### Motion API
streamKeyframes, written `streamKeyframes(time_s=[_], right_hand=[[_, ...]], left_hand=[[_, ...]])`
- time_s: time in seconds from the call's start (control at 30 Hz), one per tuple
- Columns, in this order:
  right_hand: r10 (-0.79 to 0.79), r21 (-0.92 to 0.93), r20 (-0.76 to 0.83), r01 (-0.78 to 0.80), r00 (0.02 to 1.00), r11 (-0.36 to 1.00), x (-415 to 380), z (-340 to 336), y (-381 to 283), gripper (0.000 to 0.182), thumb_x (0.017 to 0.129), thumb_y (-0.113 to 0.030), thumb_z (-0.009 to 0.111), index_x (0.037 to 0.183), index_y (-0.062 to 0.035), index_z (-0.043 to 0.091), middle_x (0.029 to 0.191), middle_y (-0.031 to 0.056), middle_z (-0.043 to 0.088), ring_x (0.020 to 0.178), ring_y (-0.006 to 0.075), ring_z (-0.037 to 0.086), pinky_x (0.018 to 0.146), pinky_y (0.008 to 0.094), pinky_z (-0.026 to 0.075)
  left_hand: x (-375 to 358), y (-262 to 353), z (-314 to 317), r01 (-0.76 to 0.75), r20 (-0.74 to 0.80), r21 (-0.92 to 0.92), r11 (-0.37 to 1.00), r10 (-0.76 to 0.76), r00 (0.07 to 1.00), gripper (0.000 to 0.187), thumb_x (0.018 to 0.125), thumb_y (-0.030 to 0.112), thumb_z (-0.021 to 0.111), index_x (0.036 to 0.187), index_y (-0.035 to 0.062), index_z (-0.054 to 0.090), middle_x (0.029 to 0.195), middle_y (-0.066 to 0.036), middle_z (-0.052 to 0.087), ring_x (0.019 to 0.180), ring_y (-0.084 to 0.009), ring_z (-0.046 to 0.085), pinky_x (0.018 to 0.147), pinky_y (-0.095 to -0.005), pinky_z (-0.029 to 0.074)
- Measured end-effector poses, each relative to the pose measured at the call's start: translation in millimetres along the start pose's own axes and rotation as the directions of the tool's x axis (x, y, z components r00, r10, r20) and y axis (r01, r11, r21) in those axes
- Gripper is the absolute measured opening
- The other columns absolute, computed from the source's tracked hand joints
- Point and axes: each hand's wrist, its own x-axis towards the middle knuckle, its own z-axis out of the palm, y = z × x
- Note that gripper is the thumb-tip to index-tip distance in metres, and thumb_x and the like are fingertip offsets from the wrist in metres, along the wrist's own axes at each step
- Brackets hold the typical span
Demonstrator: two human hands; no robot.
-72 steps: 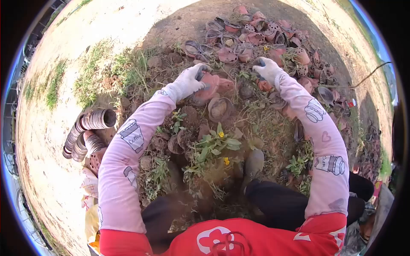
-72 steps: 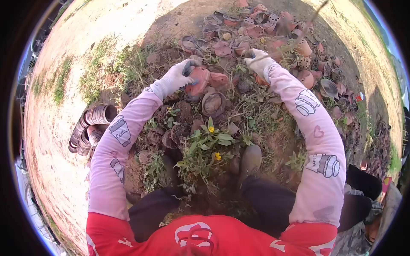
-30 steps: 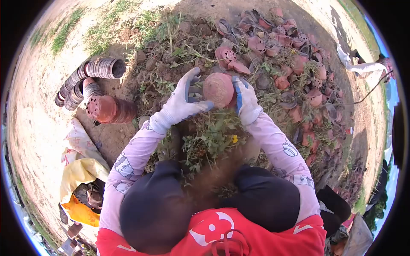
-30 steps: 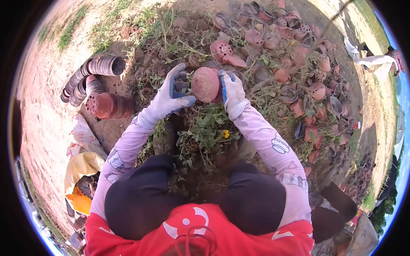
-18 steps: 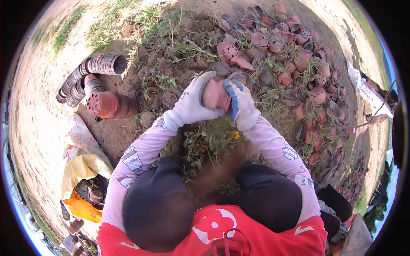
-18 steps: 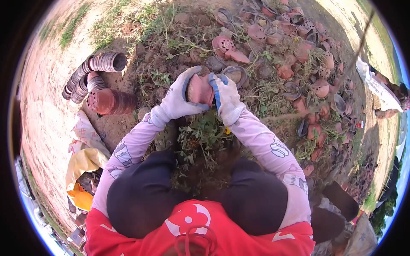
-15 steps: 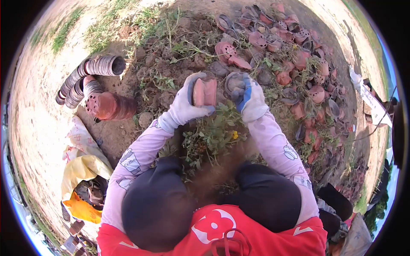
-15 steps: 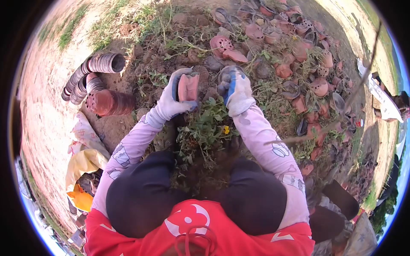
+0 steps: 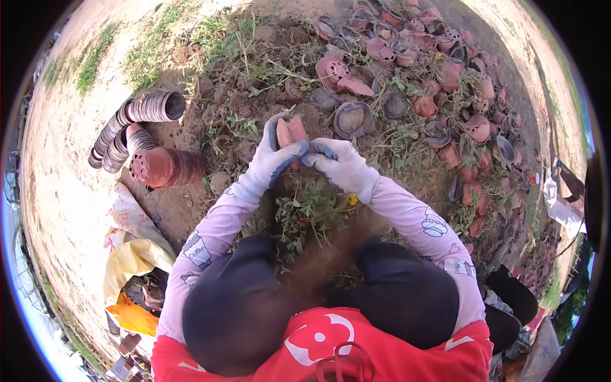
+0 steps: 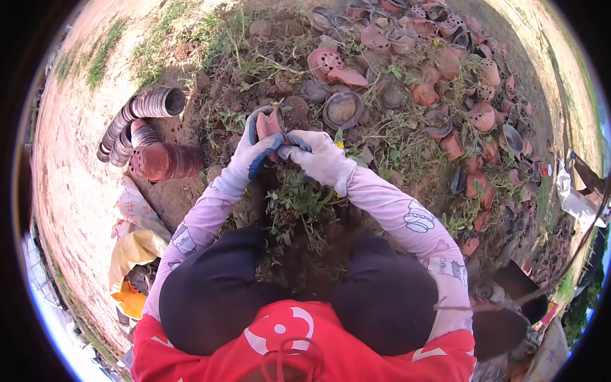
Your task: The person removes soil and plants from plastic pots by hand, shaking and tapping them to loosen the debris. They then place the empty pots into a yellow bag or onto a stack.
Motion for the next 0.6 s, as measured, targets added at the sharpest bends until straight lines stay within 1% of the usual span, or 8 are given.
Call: streamKeyframes(time_s=[0.03,0.1,0.2,0.23,0.3,0.43,0.53,0.6], right_hand=[[0.006,0.005,0.000,-0.006,1.000,1.000,-5,1,-2,0.016,0.085,-0.016,0.061,0.094,-0.0036,0.063,0.071,0.0014,0.060,0.066,0.0087,0.051,0.061,0.0266,0.044],[0.318,0.174,0.021,-0.317,0.948,0.932,-14,1,-3,0.016,0.087,-0.018,0.060,0.095,-0.0046,0.063,0.070,-0.0028,0.057,0.065,0.0062,0.049,0.059,0.0242,0.042],[0.254,0.265,0.044,-0.256,0.966,0.929,-21,8,7,0.017,0.088,-0.019,0.060,0.090,-0.0028,0.063,0.069,-0.0038,0.054,0.063,0.0049,0.046,0.057,0.0226,0.039],[0.193,0.360,0.036,-0.193,0.981,0.913,-22,9,9,0.018,0.087,-0.019,0.060,0.088,-0.0017,0.062,0.068,-0.0031,0.053,0.062,0.0052,0.046,0.057,0.0226,0.039],[0.214,0.370,0.058,-0.220,0.975,0.902,-21,9,13,0.019,0.087,-0.019,0.061,0.086,0.0000,0.061,0.068,-0.0021,0.054,0.063,0.0059,0.047,0.057,0.0227,0.039],[0.159,0.434,0.113,-0.192,0.981,0.880,-25,8,8,0.017,0.087,-0.017,0.060,0.087,-0.0002,0.062,0.069,-0.0021,0.054,0.064,0.0059,0.048,0.058,0.0227,0.039],[0.198,0.422,0.118,-0.230,0.973,0.877,-29,5,8,0.017,0.087,-0.016,0.060,0.091,0.0002,0.061,0.073,-0.0016,0.055,0.066,0.0060,0.048,0.060,0.0226,0.040],[0.241,0.421,0.088,-0.255,0.967,0.871,-29,0,16,0.018,0.087,-0.016,0.059,0.095,0.0007,0.061,0.075,-0.0012,0.056,0.068,0.0062,0.049,0.060,0.0226,0.040]], left_hand=[[-1,0,1,-0.054,0.055,0.046,0.997,0.052,0.997,0.072,0.076,0.013,0.068,0.135,0.0072,0.028,0.126,-0.009,0.041,0.108,-0.0186,0.048,0.092,-0.0329,0.042],[-2,-8,1,-0.111,0.108,0.083,0.990,0.102,0.989,0.072,0.076,0.013,0.067,0.136,0.0064,0.027,0.126,-0.009,0.041,0.107,-0.0203,0.049,0.091,-0.0344,0.043],[-5,-36,-7,0.030,0.282,-0.210,0.977,0.031,0.959,0.071,0.080,0.013,0.062,0.138,0.0049,0.021,0.123,-0.014,0.046,0.099,-0.0286,0.056,0.083,-0.0411,0.049],[-9,-29,-2,0.027,0.282,-0.209,0.977,0.034,0.959,0.071,0.080,0.013,0.062,0.138,0.0049,0.021,0.123,-0.014,0.046,0.099,-0.0286,0.056,0.083,-0.0411,0.049],[-19,-4,11,0.250,0.384,-0.404,0.880,-0.085,0.919,0.068,0.078,0.024,0.068,0.130,0.0019,0.031,0.116,-0.013,0.050,0.103,-0.0215,0.054,0.087,-0.0353,0.046],[-23,3,15,0.256,0.420,-0.408,0.877,-0.069,0.905,0.069,0.078,0.023,0.068,0.131,0.0017,0.029,0.112,-0.014,0.051,0.096,-0.0245,0.057,0.081,-0.0368,0.049],[-18,-15,9,0.250,0.463,-0.353,0.901,-0.064,0.884,0.071,0.079,0.018,0.066,0.135,0.0057,0.023,0.122,-0.018,0.047,0.089,-0.0264,0.060,0.076,-0.0375,0.051],[-13,-28,9,-0.062,0.255,-0.168,0.984,0.104,0.961,0.073,0.076,0.015,0.068,0.134,0.0051,0.025,0.123,-0.015,0.046,0.097,-0.0234,0.057,0.082,-0.0347,0.048]])
